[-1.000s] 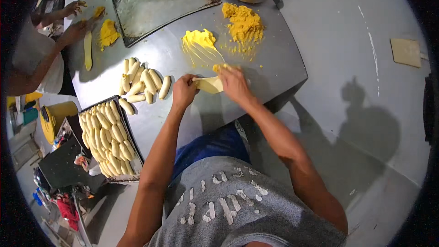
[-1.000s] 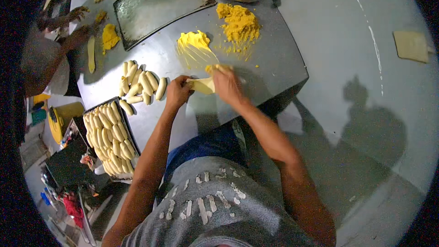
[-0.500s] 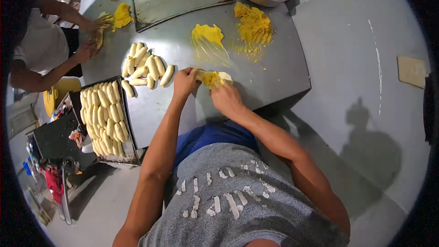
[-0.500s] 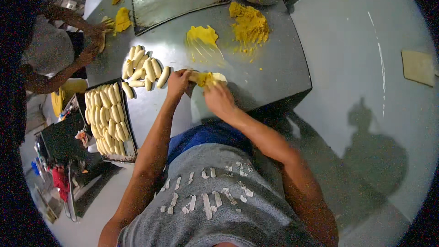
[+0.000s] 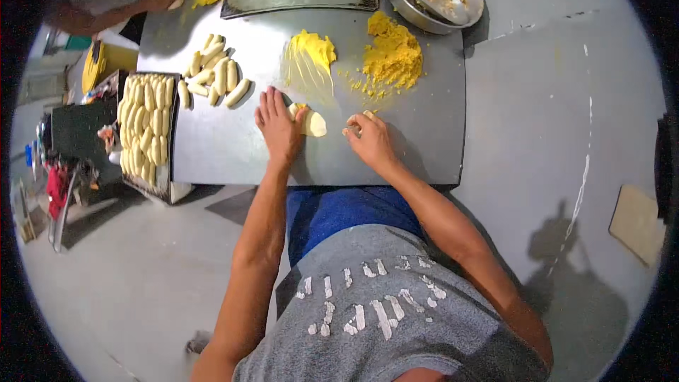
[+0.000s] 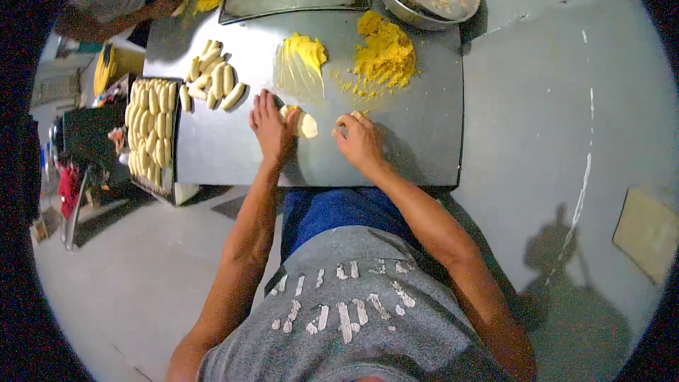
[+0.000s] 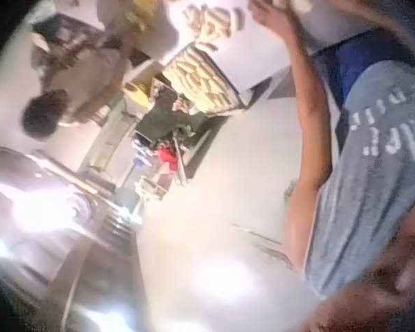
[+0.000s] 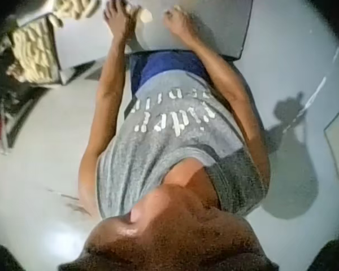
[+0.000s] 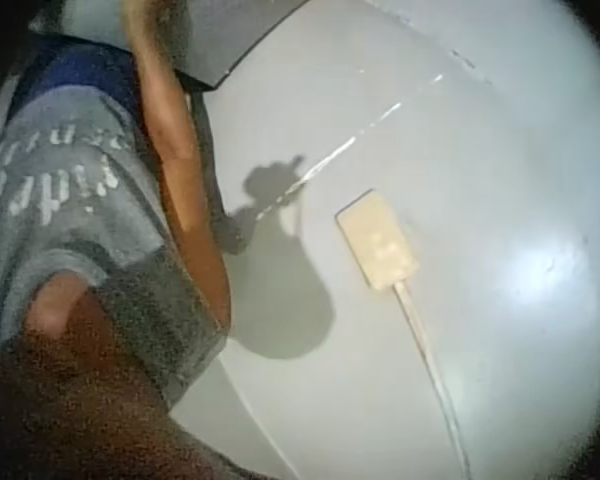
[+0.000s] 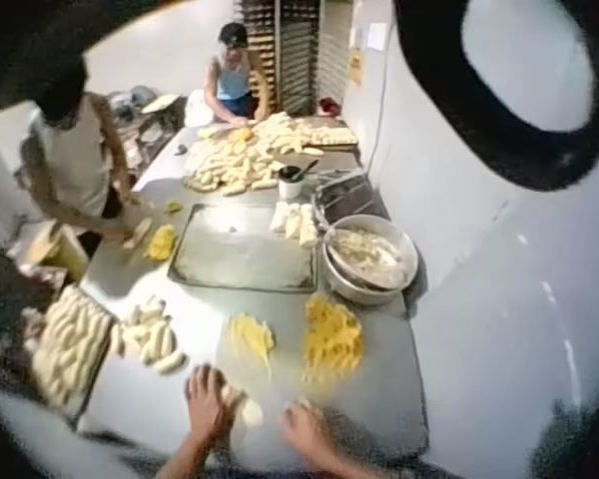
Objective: Rolling and shaping pieces of bread dough and placing them onto baking trays.
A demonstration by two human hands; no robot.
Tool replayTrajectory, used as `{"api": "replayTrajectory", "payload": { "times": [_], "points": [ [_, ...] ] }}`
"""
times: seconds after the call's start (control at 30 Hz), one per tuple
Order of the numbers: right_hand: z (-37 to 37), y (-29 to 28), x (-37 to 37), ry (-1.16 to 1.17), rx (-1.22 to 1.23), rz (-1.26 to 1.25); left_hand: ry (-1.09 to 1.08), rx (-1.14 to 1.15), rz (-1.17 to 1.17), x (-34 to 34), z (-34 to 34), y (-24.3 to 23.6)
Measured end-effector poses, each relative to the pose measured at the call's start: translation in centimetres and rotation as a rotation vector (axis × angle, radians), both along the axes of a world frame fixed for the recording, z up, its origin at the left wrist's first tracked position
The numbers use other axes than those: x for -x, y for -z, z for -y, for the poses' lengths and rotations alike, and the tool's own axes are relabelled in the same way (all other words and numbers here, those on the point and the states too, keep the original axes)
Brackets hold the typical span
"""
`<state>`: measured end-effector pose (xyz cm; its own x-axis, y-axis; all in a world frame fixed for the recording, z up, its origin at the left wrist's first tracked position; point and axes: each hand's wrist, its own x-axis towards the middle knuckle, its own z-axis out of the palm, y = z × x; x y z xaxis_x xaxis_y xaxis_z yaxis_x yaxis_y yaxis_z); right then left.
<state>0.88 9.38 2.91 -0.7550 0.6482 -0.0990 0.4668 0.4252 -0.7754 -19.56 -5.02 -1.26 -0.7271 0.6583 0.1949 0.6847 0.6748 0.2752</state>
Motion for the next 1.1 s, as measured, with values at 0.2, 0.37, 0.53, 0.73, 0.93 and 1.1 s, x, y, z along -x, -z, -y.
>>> {"api": "replayTrajectory", "payload": {
  "times": [0.2,0.37,0.53,0.73,0.93,1.1],
  "points": [
    [-2.0,-1.4,-3.3,-0.067,0.137,0.019,0.128,0.200,0.471,-1.5,-1.4,-4.5],
    [-3.1,-0.9,-5.1,-0.068,0.184,0.007,0.006,0.029,0.000,-0.2,-0.7,-0.6],
    [-3.7,-1.4,-5.8,-0.062,0.213,0.076,0.259,-0.022,0.006,-3.9,1.8,2.3],
    [-3.9,-0.7,-5.4,-0.066,0.249,0.001,-0.026,0.107,-0.075,-2.8,-0.3,0.1],
    [-4.2,-0.7,-5.3,-0.059,0.292,0.045,0.019,0.077,0.014,-1.4,-0.5,-1.1],
    [-4.2,-1.4,-5.6,-0.040,0.335,0.050,-0.036,0.076,0.018,-1.3,-0.8,-1.0]
  ]
}}
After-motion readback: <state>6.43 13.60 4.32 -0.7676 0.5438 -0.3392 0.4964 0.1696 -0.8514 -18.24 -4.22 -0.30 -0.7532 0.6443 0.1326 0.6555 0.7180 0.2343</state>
